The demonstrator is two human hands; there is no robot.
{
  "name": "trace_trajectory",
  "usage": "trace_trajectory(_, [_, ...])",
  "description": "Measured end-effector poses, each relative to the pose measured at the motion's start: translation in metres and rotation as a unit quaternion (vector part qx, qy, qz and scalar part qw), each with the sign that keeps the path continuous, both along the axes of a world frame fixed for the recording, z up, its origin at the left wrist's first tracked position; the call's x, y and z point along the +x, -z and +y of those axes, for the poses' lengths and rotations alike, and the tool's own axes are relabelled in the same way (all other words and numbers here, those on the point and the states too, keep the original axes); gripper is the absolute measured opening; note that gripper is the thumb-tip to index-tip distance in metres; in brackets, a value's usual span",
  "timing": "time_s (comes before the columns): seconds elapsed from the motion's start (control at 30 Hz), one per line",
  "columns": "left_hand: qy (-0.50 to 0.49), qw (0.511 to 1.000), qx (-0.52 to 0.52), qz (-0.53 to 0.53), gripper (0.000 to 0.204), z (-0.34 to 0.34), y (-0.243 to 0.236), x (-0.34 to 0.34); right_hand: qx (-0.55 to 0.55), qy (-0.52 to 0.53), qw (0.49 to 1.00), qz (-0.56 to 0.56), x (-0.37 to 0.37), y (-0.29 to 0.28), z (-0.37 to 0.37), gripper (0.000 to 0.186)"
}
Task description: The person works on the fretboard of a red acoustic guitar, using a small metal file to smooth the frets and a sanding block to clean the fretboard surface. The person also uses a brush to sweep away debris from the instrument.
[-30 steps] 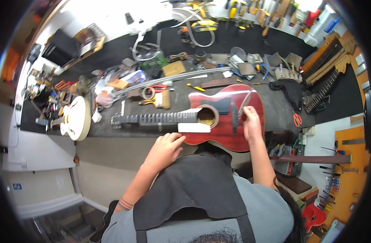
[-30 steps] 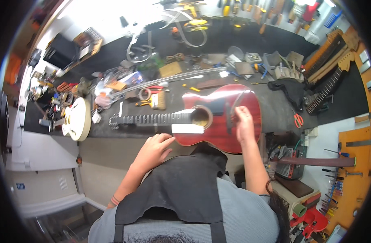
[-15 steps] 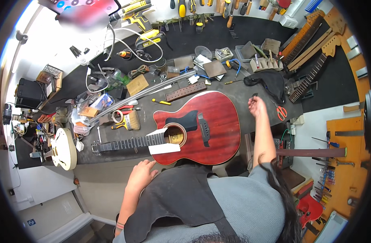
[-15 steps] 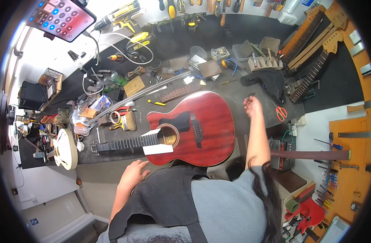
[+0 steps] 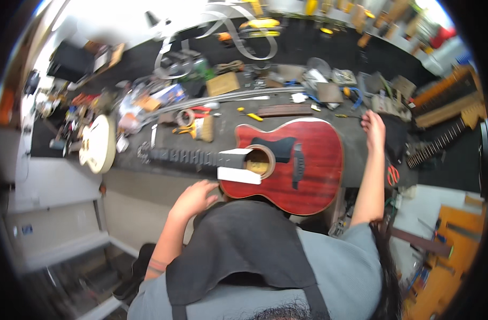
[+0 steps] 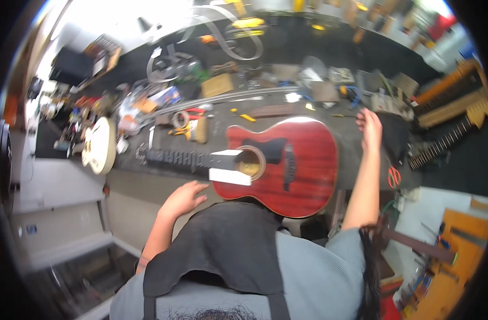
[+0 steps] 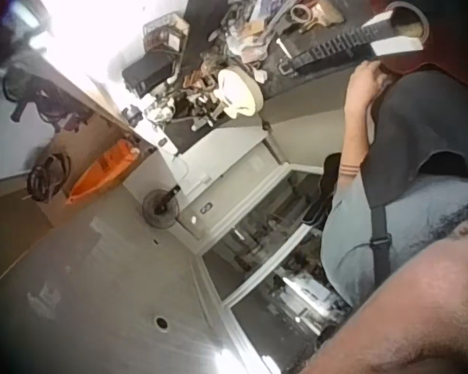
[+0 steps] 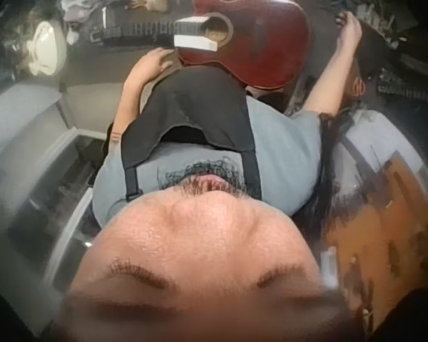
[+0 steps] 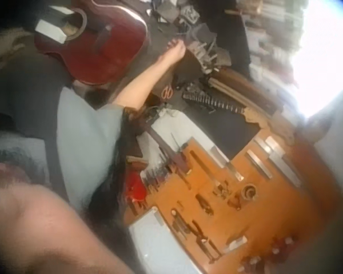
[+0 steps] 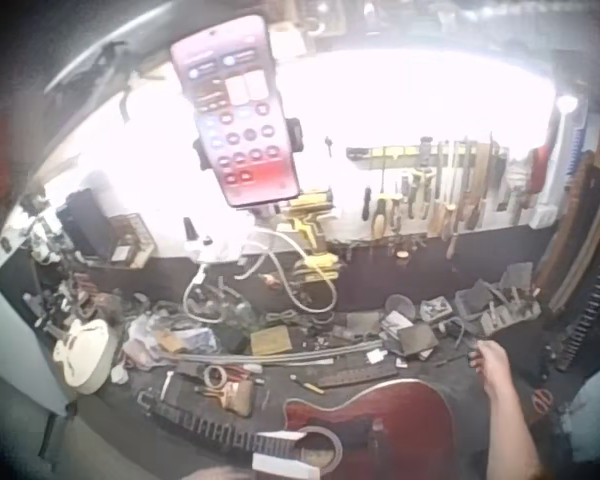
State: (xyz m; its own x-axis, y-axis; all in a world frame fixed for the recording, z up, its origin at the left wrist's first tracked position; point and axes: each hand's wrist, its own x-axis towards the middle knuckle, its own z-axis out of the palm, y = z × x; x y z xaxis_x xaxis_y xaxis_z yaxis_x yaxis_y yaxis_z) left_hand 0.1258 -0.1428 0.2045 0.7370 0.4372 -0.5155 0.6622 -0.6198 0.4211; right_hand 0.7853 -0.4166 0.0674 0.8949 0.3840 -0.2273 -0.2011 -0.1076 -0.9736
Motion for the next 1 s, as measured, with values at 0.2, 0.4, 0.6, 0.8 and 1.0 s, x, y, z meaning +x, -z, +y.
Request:
trace_trajectory(0.2, [-0.132, 0.983, 0.105, -0.068, 0.043, 0.123, 0.03, -0.042, -0.029, 0.041, 0.997, -0.065, -0.111, -0.007, -0.036, 0.025])
trace_trajectory(0.4, [-0.171, 0.978, 0.107, -0.061, 0.043, 0.246, 0.106, -0.053, -0.031, 0.115, 0.991, -0.062, -0.217, -0.017, -0.059, 0.024])
trace_trajectory(0.6, [-0.093, 0.979, 0.18, 0.022, 0.057, 0.32, 0.187, -0.024, -0.035, 0.147, 0.985, -0.084, -0.32, -0.038, -0.054, 0.021])
trace_trajectory(0.8, [-0.037, 0.963, 0.267, -0.018, 0.029, 0.326, 0.22, 0.004, -0.108, 0.14, 0.976, -0.126, -0.427, -0.065, -0.056, 0.022])
trace_trajectory(1.0, [0.131, 0.946, 0.294, 0.038, 0.03, 0.34, 0.221, -0.011, -0.094, 0.139, 0.981, -0.097, -0.497, -0.056, -0.033, 0.022])
